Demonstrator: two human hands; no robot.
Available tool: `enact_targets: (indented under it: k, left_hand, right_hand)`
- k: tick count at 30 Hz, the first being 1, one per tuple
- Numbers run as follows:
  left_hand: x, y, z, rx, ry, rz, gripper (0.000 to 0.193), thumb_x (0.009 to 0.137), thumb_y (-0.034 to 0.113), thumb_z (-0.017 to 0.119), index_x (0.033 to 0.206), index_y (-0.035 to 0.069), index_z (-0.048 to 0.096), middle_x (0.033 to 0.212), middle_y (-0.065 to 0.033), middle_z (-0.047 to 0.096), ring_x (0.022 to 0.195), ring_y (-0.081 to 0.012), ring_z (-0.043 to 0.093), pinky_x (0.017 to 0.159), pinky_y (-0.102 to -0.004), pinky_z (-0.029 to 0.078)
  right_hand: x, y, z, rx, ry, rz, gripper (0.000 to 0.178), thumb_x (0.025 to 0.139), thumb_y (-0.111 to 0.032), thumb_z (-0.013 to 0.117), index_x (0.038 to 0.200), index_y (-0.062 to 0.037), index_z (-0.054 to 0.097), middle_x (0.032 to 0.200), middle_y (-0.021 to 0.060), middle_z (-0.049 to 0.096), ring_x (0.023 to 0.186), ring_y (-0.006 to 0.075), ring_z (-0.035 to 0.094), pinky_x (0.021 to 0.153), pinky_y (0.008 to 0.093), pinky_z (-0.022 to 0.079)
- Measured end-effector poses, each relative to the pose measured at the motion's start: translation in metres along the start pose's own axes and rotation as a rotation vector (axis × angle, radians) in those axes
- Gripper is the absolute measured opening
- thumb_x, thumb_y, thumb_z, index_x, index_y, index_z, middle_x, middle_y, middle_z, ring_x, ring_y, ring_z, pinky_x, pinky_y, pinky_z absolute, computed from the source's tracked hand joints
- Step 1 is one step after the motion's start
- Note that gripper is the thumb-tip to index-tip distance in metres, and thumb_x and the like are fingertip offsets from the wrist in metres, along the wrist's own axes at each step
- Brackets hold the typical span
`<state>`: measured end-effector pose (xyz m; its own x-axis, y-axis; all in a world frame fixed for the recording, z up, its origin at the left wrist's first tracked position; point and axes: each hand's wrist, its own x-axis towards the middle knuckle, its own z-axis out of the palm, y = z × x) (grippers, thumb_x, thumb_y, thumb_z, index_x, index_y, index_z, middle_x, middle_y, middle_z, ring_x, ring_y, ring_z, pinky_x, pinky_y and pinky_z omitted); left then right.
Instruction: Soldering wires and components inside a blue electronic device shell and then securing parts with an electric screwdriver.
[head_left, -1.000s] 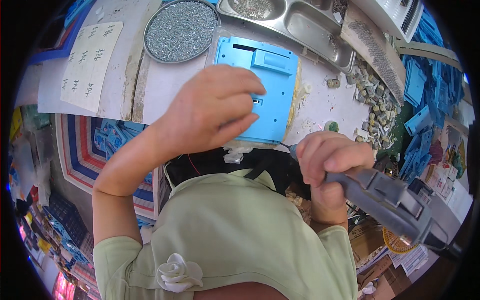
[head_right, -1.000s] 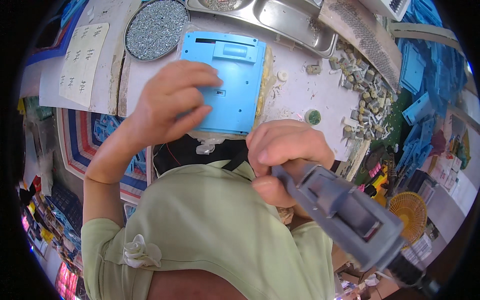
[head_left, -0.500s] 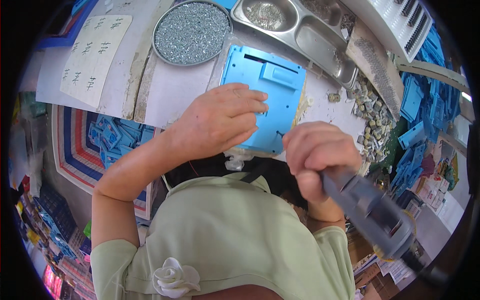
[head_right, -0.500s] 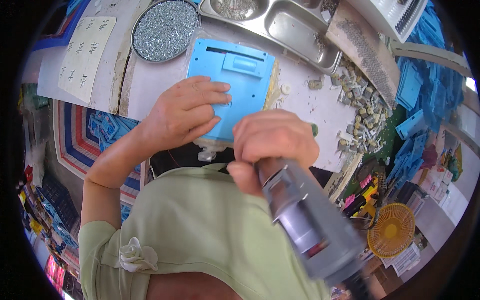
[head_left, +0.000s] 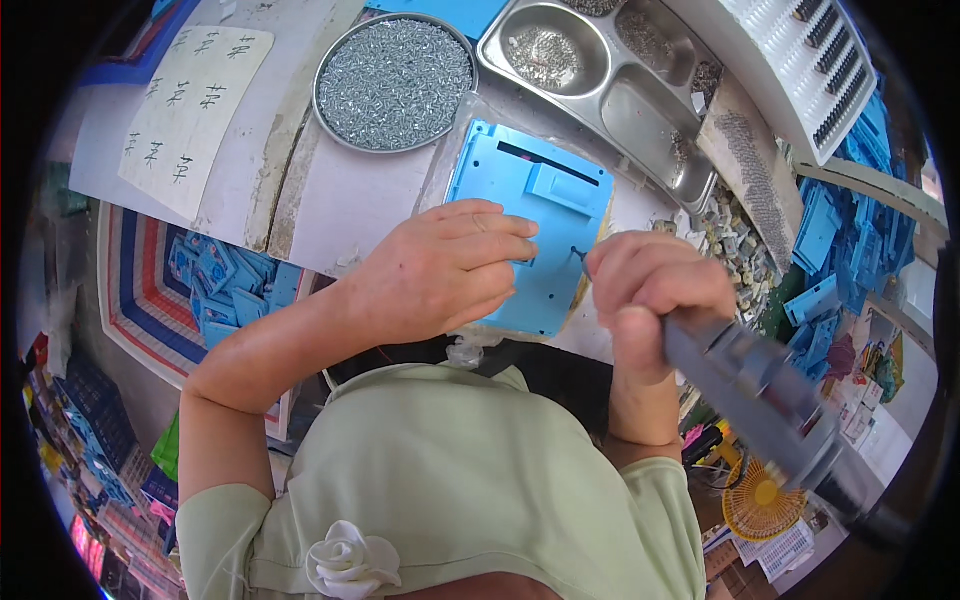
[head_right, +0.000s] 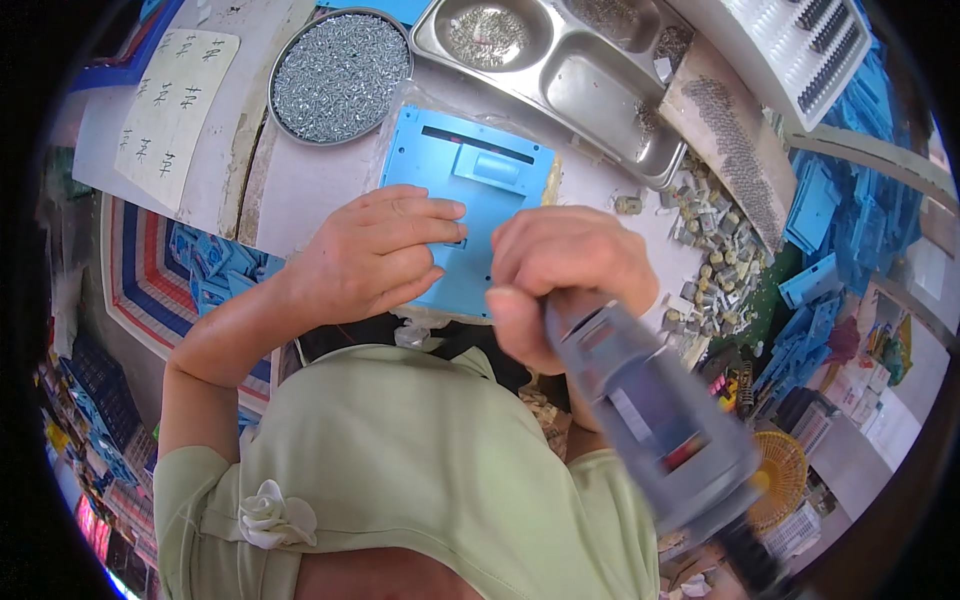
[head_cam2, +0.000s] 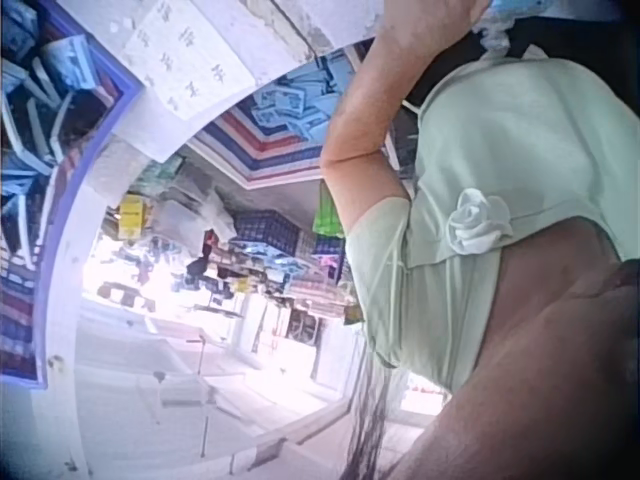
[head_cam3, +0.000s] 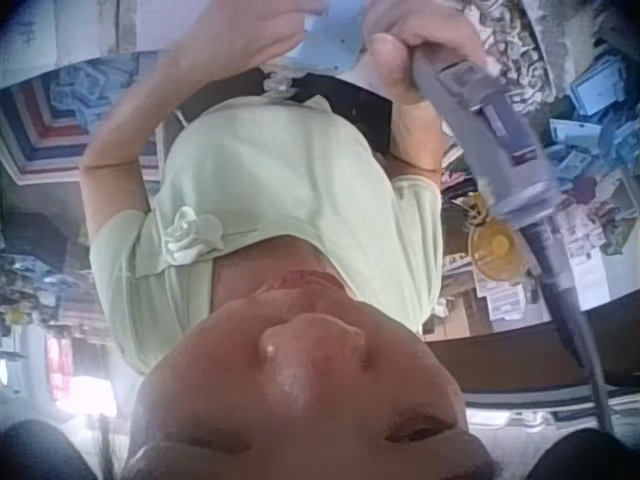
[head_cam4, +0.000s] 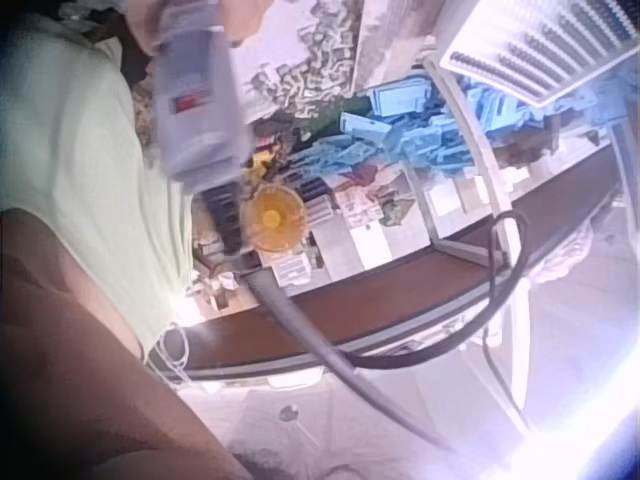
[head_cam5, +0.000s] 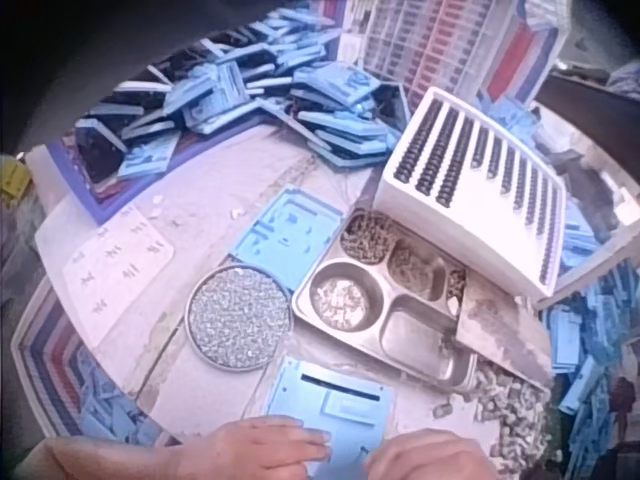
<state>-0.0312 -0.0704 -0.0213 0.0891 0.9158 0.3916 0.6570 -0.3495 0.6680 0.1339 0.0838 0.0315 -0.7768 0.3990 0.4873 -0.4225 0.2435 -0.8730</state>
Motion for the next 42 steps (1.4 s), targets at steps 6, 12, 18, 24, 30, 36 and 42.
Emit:
enact_targets:
  k: [6,12,18,24,30,36,42]
  left_hand:
    - [0.000,-0.005,-0.002,0.028,0.015,-0.002,0.014,0.081,0.007,0.077,0.086,0.006,0.064,0.121,-0.0072,0.069,0.122,-0.0249,0.064,0.103,-0.0458,0.050]
    - [-0.001,-0.001,-0.001,0.023,-0.017,-0.023,0.013,0.081,0.008,0.075,0.088,0.006,0.064,0.121,-0.0068,0.069,0.123,-0.0245,0.063,0.105,-0.0455,0.049]
    - [-0.002,0.002,0.001,-0.007,-0.024,-0.034,0.013,0.082,0.009,0.075,0.090,0.007,0.065,0.121,-0.0071,0.068,0.123,-0.0244,0.063,0.106,-0.0449,0.048]
    - [-0.001,0.005,0.000,-0.114,0.080,-0.094,0.016,0.082,0.006,0.076,0.096,0.007,0.068,0.121,-0.0077,0.070,0.118,-0.0245,0.066,0.106,-0.0460,0.048]
    - [0.007,0.011,-0.008,-0.074,0.250,-0.227,0.019,0.082,0.003,0.076,0.100,0.008,0.070,0.108,-0.0050,0.075,0.105,-0.0222,0.072,0.114,-0.0517,0.037]
    - [0.002,0.007,-0.015,-0.052,0.284,-0.233,0.019,0.081,0.004,0.078,0.096,0.009,0.069,0.100,-0.0044,0.076,0.097,-0.0214,0.073,0.118,-0.0565,0.029]
    - [0.005,0.000,-0.019,-0.005,0.375,-0.176,0.019,0.078,0.004,0.080,0.092,0.009,0.068,0.093,-0.0045,0.075,0.089,-0.0209,0.074,0.118,-0.0584,0.028]
  right_hand:
    - [0.036,0.002,-0.027,0.148,0.059,-0.112,0.021,0.092,-0.010,0.068,0.093,-0.0080,0.048,0.064,0.0060,0.057,0.052,0.0205,0.054,0.057,0.0382,0.052]
    - [0.051,0.043,-0.032,0.121,0.073,-0.063,0.021,0.096,-0.006,0.064,0.097,-0.0054,0.043,0.064,0.0035,0.052,0.052,0.0125,0.050,0.055,0.0314,0.049]
    - [0.046,0.046,-0.032,0.130,0.122,0.031,0.022,0.094,-0.003,0.066,0.105,-0.0028,0.047,0.064,0.0033,0.051,0.052,0.0114,0.049,0.054,0.0309,0.048]
    - [0.064,-0.018,-0.019,0.263,0.061,-0.044,0.026,0.096,-0.022,0.068,0.114,-0.0103,0.052,0.064,-0.0049,0.053,0.053,0.0094,0.049,0.056,0.0305,0.043]
    - [0.060,-0.025,0.006,0.323,-0.203,-0.044,0.030,0.098,-0.036,0.069,0.112,-0.0149,0.052,0.067,-0.0067,0.060,0.054,0.0081,0.055,0.056,0.0263,0.045]
    - [0.060,-0.020,0.018,0.280,-0.161,-0.001,0.031,0.098,-0.036,0.068,0.111,-0.0137,0.050,0.067,-0.0048,0.059,0.053,0.0090,0.054,0.053,0.0266,0.043]
    - [0.068,-0.019,0.025,0.270,-0.120,-0.039,0.030,0.099,-0.035,0.066,0.111,-0.0130,0.050,0.066,-0.0051,0.057,0.054,0.0086,0.053,0.054,0.0255,0.040]
